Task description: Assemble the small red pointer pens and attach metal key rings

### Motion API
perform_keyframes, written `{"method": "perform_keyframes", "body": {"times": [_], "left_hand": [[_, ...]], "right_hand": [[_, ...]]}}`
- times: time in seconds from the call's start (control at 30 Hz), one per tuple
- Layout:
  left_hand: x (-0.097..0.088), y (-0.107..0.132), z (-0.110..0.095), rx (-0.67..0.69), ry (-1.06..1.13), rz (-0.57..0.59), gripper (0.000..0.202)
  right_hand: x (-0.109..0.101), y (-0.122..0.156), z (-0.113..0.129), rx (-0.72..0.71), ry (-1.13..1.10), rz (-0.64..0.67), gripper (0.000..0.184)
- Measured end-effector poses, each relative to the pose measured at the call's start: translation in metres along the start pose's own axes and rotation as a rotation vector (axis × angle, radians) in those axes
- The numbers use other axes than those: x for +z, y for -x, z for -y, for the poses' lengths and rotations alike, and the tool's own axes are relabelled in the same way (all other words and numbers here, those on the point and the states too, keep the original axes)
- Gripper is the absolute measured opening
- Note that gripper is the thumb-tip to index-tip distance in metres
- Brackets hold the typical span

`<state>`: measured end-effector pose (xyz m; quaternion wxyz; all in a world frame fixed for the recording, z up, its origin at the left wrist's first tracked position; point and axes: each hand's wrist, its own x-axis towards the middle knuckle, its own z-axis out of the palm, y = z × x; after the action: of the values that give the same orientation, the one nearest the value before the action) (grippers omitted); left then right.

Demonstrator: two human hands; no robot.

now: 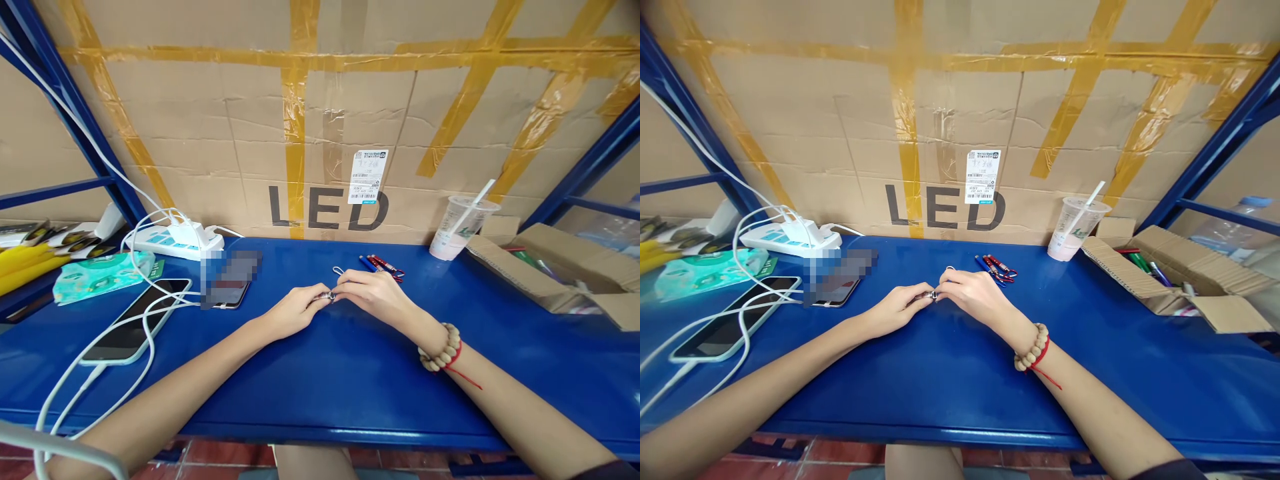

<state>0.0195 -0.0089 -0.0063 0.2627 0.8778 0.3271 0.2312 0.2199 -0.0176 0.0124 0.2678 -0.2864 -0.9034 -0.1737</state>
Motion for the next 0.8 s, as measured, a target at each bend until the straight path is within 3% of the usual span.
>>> {"method": "perform_keyframes", "body": {"times": [0.27, 0.47, 0.53, 0.7, 0.8], "left_hand": [[0.002, 0.002, 0.001, 0.078, -0.051, -0.025, 0.025], [0.008, 0.005, 0.003, 0.117, -0.091, -0.109, 0.024], [0.009, 0.006, 0.004, 0.140, -0.144, -0.137, 0.023], [0.009, 0.006, 0.007, 0.208, -0.269, -0.216, 0.027], [0.006, 0.005, 0.005, 0.178, -0.319, -0.210, 0.027]], "right_hand": [[0.000, 0.001, 0.000, 0.067, -0.132, 0.055, 0.025], [0.011, 0.001, 0.002, 0.286, -0.446, 0.000, 0.020], [0.014, 0.000, 0.006, 0.406, -0.573, 0.020, 0.023], [0.017, -0.004, 0.016, 0.946, -1.031, 0.210, 0.037], [0.014, -0.007, 0.014, 1.053, -1.127, 0.246, 0.036]]}}
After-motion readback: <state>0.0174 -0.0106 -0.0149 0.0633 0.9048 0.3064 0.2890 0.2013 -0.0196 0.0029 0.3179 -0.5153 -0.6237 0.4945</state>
